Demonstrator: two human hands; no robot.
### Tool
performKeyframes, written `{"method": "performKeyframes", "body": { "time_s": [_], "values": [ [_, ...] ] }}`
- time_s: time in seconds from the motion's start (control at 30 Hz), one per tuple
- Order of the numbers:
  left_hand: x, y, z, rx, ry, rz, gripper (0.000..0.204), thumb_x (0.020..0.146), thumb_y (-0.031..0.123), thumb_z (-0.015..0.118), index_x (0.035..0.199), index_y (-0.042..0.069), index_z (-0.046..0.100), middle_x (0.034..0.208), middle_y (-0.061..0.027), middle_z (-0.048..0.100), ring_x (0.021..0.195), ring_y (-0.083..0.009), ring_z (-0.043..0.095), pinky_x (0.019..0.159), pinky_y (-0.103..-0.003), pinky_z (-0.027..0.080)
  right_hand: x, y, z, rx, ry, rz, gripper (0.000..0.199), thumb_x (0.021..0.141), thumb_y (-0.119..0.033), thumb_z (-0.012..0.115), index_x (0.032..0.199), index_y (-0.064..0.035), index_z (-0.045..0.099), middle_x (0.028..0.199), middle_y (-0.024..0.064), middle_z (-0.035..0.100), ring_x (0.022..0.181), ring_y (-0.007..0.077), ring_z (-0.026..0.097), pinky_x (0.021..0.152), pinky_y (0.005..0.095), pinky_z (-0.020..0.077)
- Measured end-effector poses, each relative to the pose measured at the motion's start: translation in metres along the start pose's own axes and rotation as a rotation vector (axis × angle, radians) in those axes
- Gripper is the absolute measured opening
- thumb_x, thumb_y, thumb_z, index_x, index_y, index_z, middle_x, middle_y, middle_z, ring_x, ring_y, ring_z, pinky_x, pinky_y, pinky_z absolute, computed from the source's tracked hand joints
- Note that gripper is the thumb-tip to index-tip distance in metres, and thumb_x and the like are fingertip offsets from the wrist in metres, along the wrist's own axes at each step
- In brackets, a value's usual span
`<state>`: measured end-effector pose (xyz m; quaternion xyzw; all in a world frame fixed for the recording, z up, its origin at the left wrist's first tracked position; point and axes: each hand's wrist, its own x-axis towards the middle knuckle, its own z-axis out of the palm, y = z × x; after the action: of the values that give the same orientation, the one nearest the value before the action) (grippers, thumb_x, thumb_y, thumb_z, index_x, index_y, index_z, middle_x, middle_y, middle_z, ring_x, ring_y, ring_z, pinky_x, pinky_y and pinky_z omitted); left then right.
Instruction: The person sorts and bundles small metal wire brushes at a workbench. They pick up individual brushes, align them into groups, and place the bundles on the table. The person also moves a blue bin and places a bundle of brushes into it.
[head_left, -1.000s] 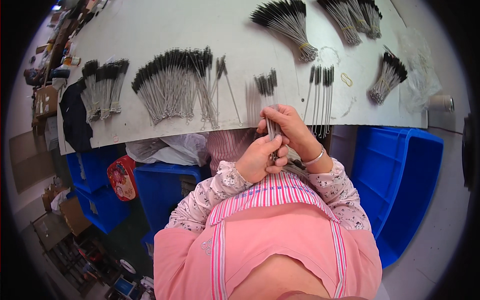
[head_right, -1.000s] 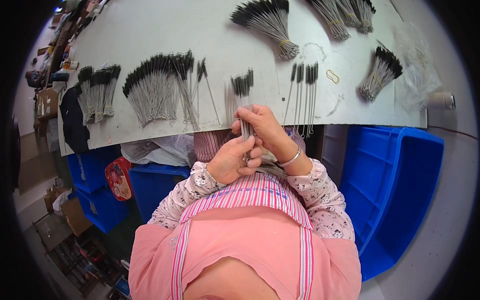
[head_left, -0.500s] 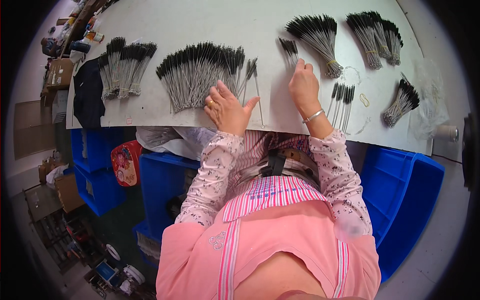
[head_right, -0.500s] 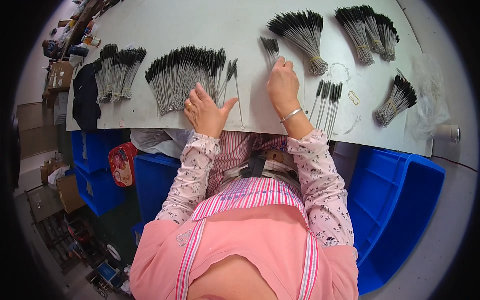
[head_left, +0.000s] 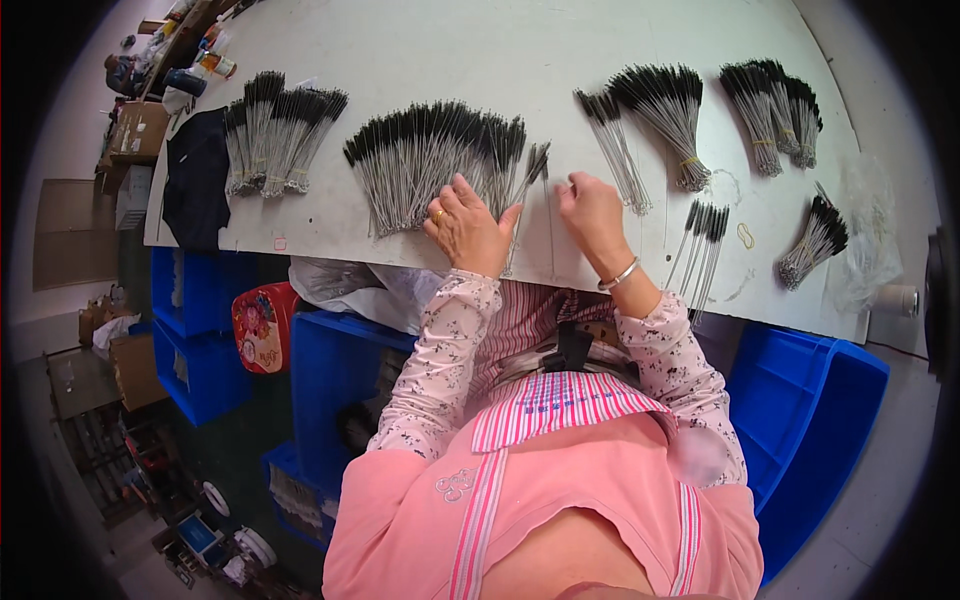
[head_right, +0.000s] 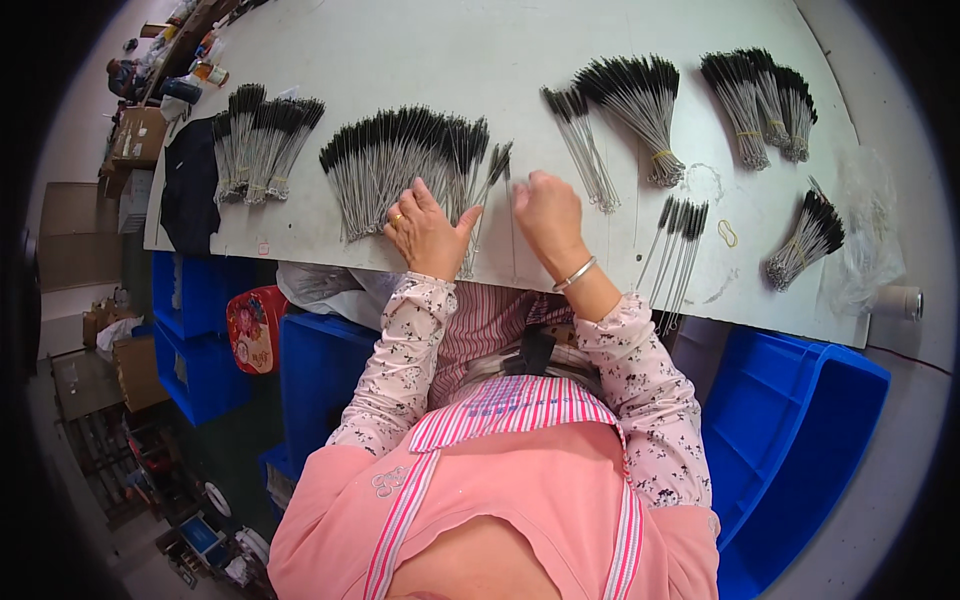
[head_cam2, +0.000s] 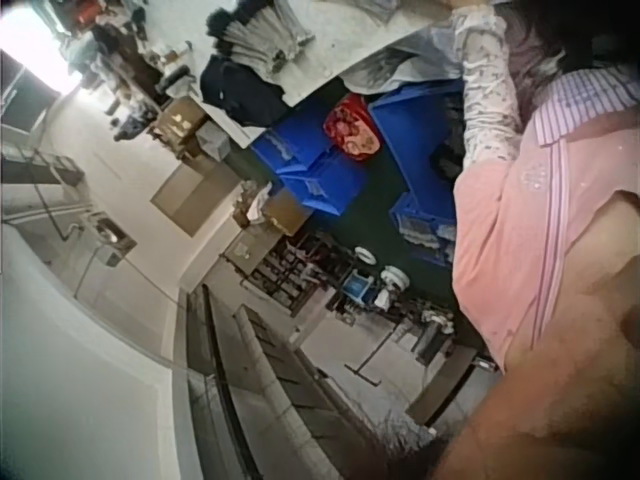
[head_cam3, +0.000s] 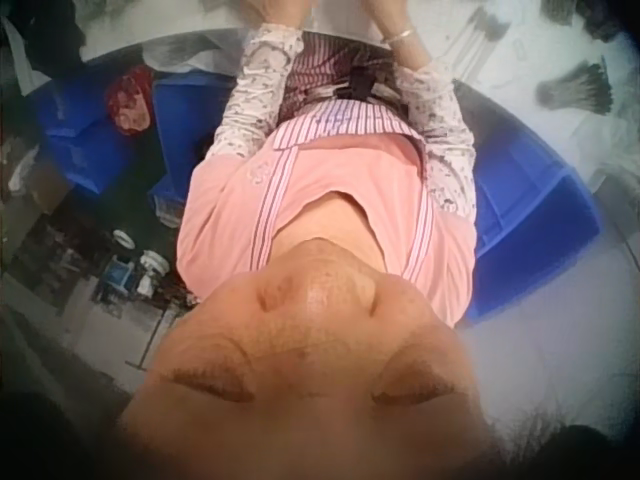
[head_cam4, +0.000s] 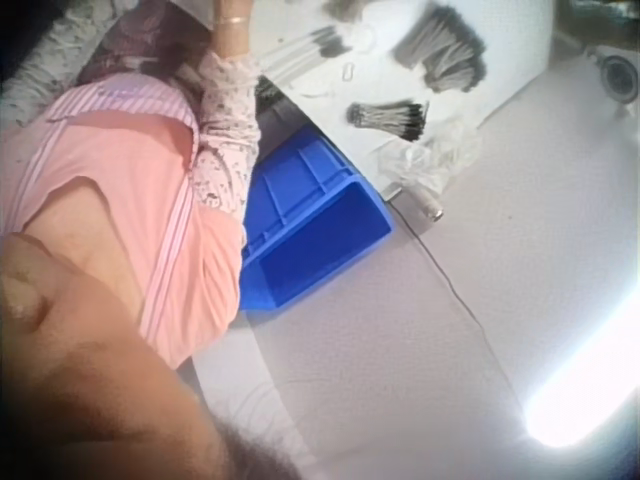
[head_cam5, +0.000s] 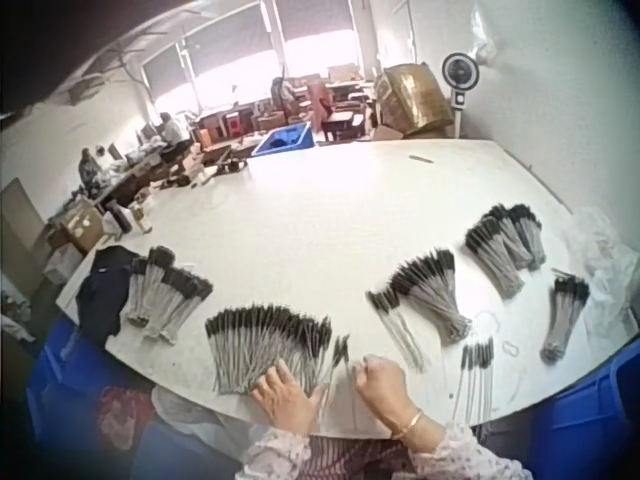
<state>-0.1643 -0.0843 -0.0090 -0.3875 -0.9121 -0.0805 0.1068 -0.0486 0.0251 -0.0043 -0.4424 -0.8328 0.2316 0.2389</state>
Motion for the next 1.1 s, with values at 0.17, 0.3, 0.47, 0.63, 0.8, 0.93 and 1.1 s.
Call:
{"method": "performKeyframes", "body": {
  "time_s": [0.17, 0.3, 0.47, 0.63, 0.8, 0.93, 1.1],
  "values": [
    [0.002, 0.008, -0.008, 0.020, -0.071, -0.005, 0.087, 0.065, 0.062, 0.064, 0.120, -0.003, 0.044, 0.107, -0.0161, 0.048, 0.103, -0.0321, 0.045, 0.087, -0.045, 0.034, -0.003, 0.007, 0.034, 0.496, -0.171, 0.303, 0.029, 0.081, -0.023, 0.055, 0.072, 0.0039, 0.062, 0.066, 0.0207, 0.061, 0.064, 0.0341, 0.062, 0.062, 0.0394, 0.0485],
    [0.008, 0.013, -0.019, -0.066, -0.190, -0.015, 0.085, 0.065, 0.056, 0.069, 0.120, -0.003, 0.043, 0.107, -0.0166, 0.049, 0.100, -0.0328, 0.050, 0.085, -0.043, 0.038, 0.005, -0.005, 0.026, 0.789, -0.393, 0.573, 0.028, 0.086, -0.021, 0.055, 0.086, 0.0057, 0.061, 0.074, 0.0098, 0.062, 0.063, 0.0169, 0.062, 0.056, 0.0273, 0.0521],
    [0.013, -0.001, -0.007, -0.247, -0.234, -0.052, 0.070, 0.072, 0.041, 0.070, 0.119, -0.003, 0.044, 0.109, -0.0195, 0.050, 0.102, -0.0351, 0.052, 0.085, -0.042, 0.042, 0.011, -0.023, 0.032, 1.079, -0.413, 0.717, 0.025, 0.087, -0.019, 0.054, 0.083, 0.0062, 0.057, 0.074, 0.0117, 0.061, 0.062, 0.0193, 0.061, 0.059, 0.0287, 0.0522],
    [0.020, -0.005, -0.005, -0.324, -0.300, -0.029, 0.045, 0.079, 0.029, 0.062, 0.111, -0.001, 0.053, 0.105, -0.0196, 0.054, 0.100, -0.0355, 0.053, 0.086, -0.044, 0.041, 0.021, -0.041, 0.042, 1.173, -0.406, 0.816, 0.020, 0.079, -0.012, 0.059, 0.073, 0.0054, 0.054, 0.065, 0.0118, 0.058, 0.055, 0.0202, 0.059, 0.048, 0.0324, 0.0488],
    [0.035, -0.014, 0.006, -0.473, -0.364, -0.056, 0.037, 0.082, 0.025, 0.050, 0.107, -0.002, 0.056, 0.106, -0.0219, 0.056, 0.102, -0.0374, 0.053, 0.087, -0.045, 0.040, 0.035, -0.048, 0.062, 1.085, -0.411, 0.831, 0.022, 0.075, -0.014, 0.067, 0.063, -0.0011, 0.054, 0.061, 0.0087, 0.056, 0.050, 0.0174, 0.055, 0.042, 0.0306, 0.0411],
    [0.049, -0.025, -0.002, -0.630, -0.446, -0.093, 0.035, 0.079, 0.020, 0.042, 0.097, -0.005, 0.060, 0.100, -0.0270, 0.058, 0.098, -0.0405, 0.054, 0.086, -0.045, 0.041, 0.043, -0.062, 0.068, 1.123, -0.493, 0.820, 0.023, 0.070, -0.016, 0.072, 0.062, -0.0001, 0.058, 0.057, 0.0047, 0.053, 0.047, 0.0154, 0.049, 0.041, 0.0305, 0.0366],
    [0.056, -0.036, 0.005, -0.828, -0.453, -0.041, 0.030, 0.072, 0.012, 0.042, 0.087, -0.002, 0.064, 0.087, -0.0258, 0.062, 0.088, -0.0345, 0.061, 0.079, -0.039, 0.045, 0.042, -0.056, 0.070, 0.825, -0.395, 0.661, 0.033, 0.066, -0.027, 0.067, 0.065, 0.0060, 0.063, 0.056, 0.0097, 0.057, 0.050, 0.0206, 0.054, 0.047, 0.0336, 0.0412]
  ]
}}
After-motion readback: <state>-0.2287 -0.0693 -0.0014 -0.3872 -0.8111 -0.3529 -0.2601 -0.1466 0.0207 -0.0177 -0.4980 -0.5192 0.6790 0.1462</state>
